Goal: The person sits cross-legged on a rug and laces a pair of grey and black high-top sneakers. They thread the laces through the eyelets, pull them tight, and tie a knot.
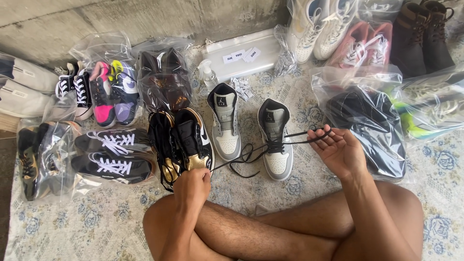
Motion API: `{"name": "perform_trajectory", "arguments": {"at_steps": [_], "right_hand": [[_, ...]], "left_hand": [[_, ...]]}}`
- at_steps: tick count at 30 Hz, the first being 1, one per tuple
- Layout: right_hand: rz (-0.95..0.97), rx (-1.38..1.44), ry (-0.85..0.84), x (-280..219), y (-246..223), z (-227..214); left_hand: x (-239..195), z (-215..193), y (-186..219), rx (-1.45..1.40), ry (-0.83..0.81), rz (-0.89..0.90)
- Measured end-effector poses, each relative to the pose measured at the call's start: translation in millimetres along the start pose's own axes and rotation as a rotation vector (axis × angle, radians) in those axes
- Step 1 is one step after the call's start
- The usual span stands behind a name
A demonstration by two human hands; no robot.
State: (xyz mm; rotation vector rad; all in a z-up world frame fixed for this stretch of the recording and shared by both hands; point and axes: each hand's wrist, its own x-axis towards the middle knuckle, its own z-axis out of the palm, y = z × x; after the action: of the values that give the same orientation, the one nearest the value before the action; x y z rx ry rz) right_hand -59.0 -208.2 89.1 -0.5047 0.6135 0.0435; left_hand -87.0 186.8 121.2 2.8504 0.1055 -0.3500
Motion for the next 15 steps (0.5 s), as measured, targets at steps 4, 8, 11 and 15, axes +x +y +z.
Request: {"name": "perform_trajectory", "arguments": {"at_steps": [4, 8, 11, 15], "right_hand": [[-0.037, 0.033, -0.092, 0, 6, 10], [-0.048, -0.022, -0.135, 9, 9, 9], [-0.048, -0.017, -0.140, 13, 10, 8], [-0.048, -0.019, -0.138, 16, 11, 6]], "left_hand": [[-15, 3, -16, 0.028, 0.204, 0.116], [-28, -2, -19, 0.024, 0.160, 0.077], [-42, -13, -10, 0.015, 0.175, 0.105], [-61, -19, -7, 0.012, 0.235, 0.141]]}}
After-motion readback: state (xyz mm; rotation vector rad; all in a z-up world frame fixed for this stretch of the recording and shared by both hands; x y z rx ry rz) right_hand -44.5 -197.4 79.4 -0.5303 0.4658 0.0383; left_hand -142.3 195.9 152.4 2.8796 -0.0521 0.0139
